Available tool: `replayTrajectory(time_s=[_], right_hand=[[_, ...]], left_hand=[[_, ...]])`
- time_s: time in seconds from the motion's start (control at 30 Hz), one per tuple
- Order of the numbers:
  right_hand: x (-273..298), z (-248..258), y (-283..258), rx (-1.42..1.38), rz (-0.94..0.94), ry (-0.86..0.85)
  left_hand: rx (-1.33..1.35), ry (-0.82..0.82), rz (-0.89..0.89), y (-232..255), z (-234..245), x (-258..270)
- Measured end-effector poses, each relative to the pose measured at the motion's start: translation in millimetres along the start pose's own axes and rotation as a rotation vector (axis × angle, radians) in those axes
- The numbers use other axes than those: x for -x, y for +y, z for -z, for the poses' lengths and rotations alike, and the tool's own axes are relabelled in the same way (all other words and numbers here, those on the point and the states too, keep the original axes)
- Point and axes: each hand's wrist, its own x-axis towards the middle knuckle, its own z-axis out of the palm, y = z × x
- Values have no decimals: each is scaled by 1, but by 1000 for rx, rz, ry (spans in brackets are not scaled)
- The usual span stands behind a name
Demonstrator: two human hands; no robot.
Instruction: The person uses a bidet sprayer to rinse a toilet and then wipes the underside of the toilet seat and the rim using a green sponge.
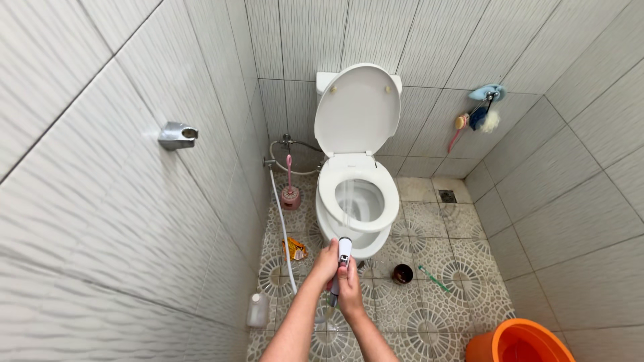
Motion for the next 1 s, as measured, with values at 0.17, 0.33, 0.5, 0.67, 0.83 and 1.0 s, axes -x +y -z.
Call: replayTrajectory(time_s=[0.17, 0.33, 0.5, 0.67, 0.83, 1.0], right_hand=[[28, -12, 21, 61, -28, -7], [46, -12, 47, 241, 72, -23], [67, -14, 62, 181, -7, 70], [84, -4, 57, 164, 2, 209], [93, 17, 54, 176, -39, 292], [93, 34, 49, 102, -86, 324]], left_hand=[[152, -19, 120, -32, 12, 35], [152, 61, 159, -62, 15, 48], [-11, 62, 117, -71, 12, 61], [-14, -15, 123, -60, -12, 72], [-50, -88, 141, -56, -41, 72], [67, -139, 139, -51, -63, 73]])
